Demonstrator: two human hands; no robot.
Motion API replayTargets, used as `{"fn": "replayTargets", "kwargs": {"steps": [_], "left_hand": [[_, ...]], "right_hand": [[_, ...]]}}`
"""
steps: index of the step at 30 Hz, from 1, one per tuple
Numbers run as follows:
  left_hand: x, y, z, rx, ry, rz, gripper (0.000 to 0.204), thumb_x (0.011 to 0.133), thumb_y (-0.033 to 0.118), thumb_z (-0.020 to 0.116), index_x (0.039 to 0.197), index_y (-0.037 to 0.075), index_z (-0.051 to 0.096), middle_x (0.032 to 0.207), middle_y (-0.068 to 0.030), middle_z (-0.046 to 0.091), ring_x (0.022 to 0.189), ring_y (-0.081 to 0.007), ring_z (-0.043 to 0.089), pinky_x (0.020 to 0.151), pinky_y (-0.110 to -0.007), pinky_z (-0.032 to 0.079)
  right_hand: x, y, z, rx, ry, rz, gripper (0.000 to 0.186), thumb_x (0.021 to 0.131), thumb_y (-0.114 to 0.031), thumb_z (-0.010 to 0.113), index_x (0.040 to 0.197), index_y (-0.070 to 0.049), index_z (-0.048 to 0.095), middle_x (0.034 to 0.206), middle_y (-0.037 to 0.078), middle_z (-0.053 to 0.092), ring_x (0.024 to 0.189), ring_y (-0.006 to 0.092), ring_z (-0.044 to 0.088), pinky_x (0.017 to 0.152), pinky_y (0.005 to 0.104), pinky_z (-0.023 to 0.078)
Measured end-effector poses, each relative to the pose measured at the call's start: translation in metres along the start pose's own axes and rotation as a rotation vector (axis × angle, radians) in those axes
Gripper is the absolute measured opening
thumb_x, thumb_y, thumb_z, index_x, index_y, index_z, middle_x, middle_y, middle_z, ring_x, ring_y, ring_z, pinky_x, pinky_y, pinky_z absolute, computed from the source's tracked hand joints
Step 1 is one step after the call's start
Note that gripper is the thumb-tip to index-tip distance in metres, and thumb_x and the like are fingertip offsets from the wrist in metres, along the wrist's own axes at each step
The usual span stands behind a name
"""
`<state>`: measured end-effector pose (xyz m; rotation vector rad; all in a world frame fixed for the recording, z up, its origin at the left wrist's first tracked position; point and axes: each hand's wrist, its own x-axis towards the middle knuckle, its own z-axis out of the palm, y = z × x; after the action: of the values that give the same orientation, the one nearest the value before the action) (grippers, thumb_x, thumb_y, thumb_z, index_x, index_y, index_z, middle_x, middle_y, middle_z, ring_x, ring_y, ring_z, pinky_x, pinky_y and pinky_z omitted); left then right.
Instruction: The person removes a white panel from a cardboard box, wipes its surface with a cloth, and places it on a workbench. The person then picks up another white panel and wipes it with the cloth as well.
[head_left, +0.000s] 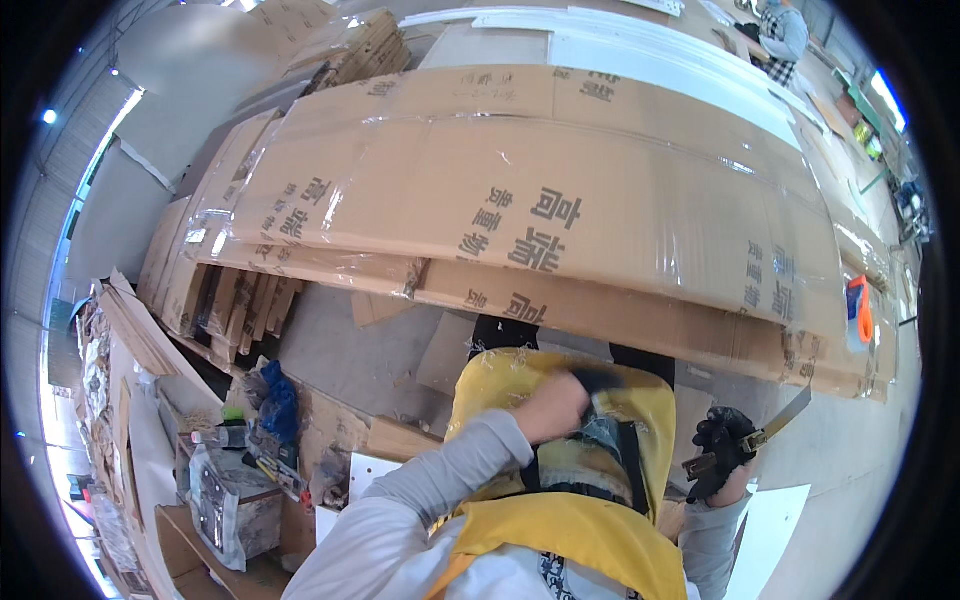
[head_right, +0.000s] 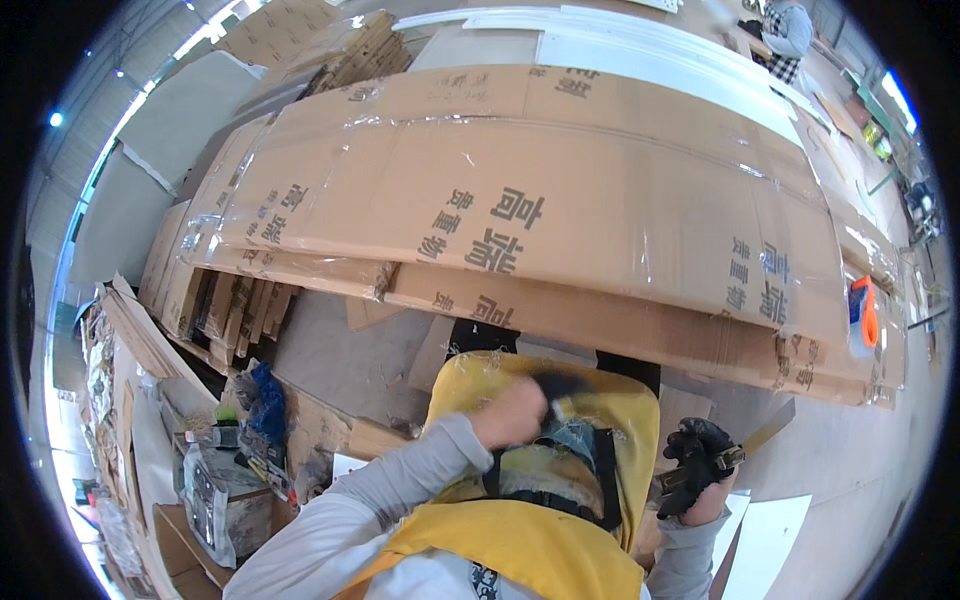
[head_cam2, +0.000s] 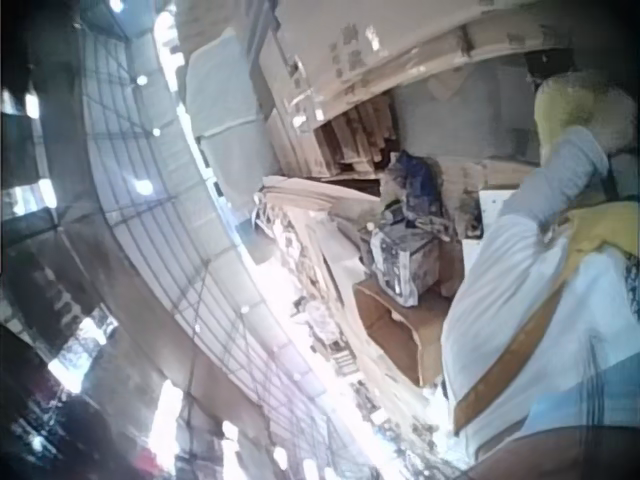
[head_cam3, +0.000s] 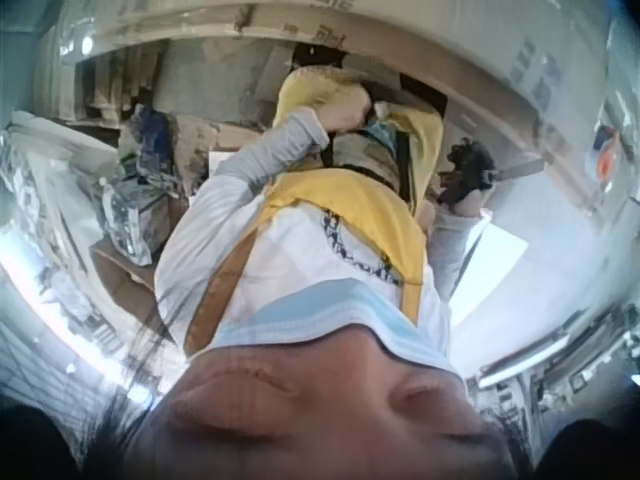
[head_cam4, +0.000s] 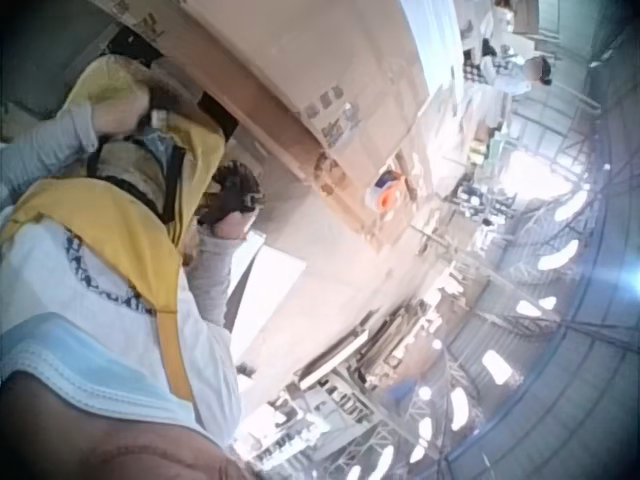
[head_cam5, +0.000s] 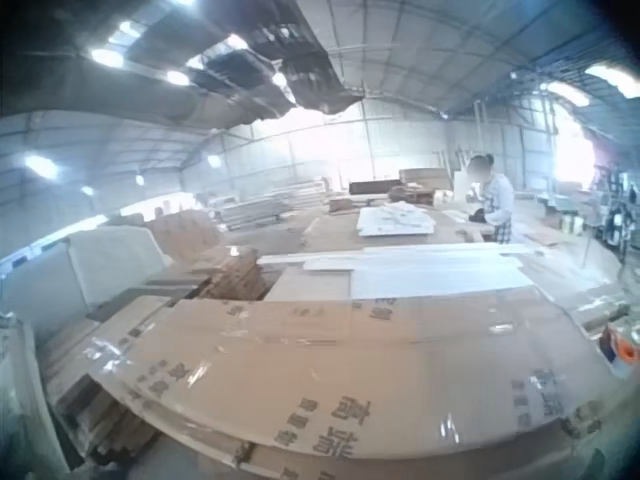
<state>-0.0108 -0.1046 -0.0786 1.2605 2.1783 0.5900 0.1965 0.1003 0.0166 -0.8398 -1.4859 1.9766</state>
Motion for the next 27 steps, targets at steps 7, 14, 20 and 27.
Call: {"fn": "replayTargets", "kwargs": {"steps": [7,14,20,27], "left_hand": [[-0.026,-0.153,0.035,-0.644,0.517,-0.881,0.021,0.076,0.006,0.052,0.09,-0.004,0.063,0.084,-0.0257,0.065,0.077,-0.0401,0.064,0.068,-0.047,0.05],[-0.175,-0.174,-0.08,-0.183,0.702,-0.855,0.019,0.079,0.006,0.054,0.092,0.0,0.066,0.084,-0.0175,0.069,0.085,-0.0314,0.067,0.076,-0.044,0.051],[-0.037,-0.04,0.005,-0.431,0.096,-0.712,0.027,0.081,0.007,0.053,0.106,-0.002,0.055,0.104,-0.0284,0.057,0.102,-0.0409,0.055,0.087,-0.043,0.044],[-0.085,-0.107,-0.054,-0.284,0.481,-0.743,0.04,0.068,-0.005,0.057,0.108,-0.003,0.062,0.101,-0.0272,0.063,0.099,-0.0395,0.06,0.09,-0.044,0.046]], "right_hand": [[0.013,0.129,-0.069,0.131,-0.24,0.599,0.049,0.079,-0.006,0.061,0.127,0.0,0.051,0.107,0.015,0.064,0.088,0.0238,0.065,0.077,0.036,0.055],[0.038,0.111,-0.063,0.269,-0.029,0.338,0.049,0.082,0.0,0.049,0.131,-0.003,0.05,0.114,0.014,0.061,0.103,0.0235,0.059,0.091,0.0338,0.049],[0.046,0.168,0.04,-0.831,-0.333,0.297,0.033,0.08,-0.008,0.053,0.11,0.004,0.058,0.102,0.023,0.064,0.1,0.0368,0.059,0.09,0.0403,0.047],[0.021,0.094,-0.009,-1.369,-0.29,-0.172,0.028,0.063,0.0,0.06,0.089,-0.003,0.069,0.09,0.024,0.065,0.089,0.0428,0.06,0.082,0.0474,0.049]]}}
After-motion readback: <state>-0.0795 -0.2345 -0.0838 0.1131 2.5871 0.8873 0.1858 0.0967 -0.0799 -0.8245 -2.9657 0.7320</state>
